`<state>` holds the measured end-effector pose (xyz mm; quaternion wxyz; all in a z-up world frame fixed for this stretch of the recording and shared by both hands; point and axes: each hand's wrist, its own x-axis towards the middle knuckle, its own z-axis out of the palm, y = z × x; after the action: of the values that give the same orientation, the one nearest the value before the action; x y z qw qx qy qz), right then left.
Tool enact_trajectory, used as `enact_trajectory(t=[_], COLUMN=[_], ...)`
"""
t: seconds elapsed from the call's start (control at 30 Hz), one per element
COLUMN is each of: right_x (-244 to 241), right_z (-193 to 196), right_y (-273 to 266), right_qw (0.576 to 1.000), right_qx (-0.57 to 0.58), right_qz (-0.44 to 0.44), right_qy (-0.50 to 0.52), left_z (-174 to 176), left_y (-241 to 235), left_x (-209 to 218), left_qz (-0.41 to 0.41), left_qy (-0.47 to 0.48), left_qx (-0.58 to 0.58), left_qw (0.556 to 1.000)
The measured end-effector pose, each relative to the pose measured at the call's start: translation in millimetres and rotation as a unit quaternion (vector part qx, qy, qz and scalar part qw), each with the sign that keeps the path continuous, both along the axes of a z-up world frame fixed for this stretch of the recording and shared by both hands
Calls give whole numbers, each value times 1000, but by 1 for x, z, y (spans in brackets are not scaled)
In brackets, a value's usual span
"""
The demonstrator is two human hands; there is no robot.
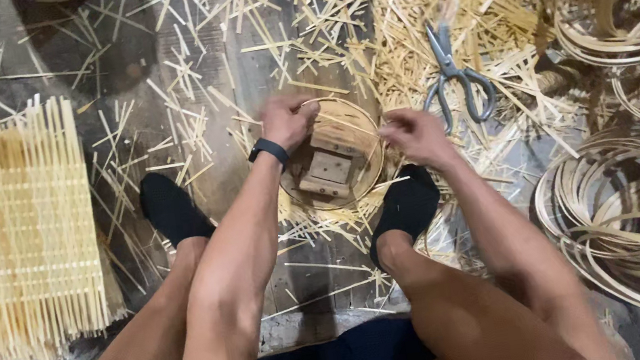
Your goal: The person sits on the floor and repeatedly places a woven bamboo mat over a circular wooden base, then uses shears to trim the excess matting flush with the base edge. The person stacks the finished bases to the side.
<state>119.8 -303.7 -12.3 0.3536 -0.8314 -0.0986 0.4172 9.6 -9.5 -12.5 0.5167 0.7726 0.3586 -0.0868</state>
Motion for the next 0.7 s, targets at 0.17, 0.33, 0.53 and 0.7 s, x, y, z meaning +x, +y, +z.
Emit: enact_trajectory(t=[0.17,0.33,0.53,0.7], right_x=[-15,-9,-33,-50], right_z=[-8,9,27,4], right_y=[23,24,5,-4], right_qw=[990,988,979,948], right_qx=[55,54,43,112], right_qz=[-109,-116,-115,-200], right_qy=[69,84,159,220], left_z=[-21,-22,-15,-31], left_y=[-20,-26,-11,4], left_x=[17,11,-73,-119], left_qz=[-53,-19,146,150], left_qy=[-36,-84,-52,40], left_qx=[140,154,165,-88], left_qw=[988,984,974,984])
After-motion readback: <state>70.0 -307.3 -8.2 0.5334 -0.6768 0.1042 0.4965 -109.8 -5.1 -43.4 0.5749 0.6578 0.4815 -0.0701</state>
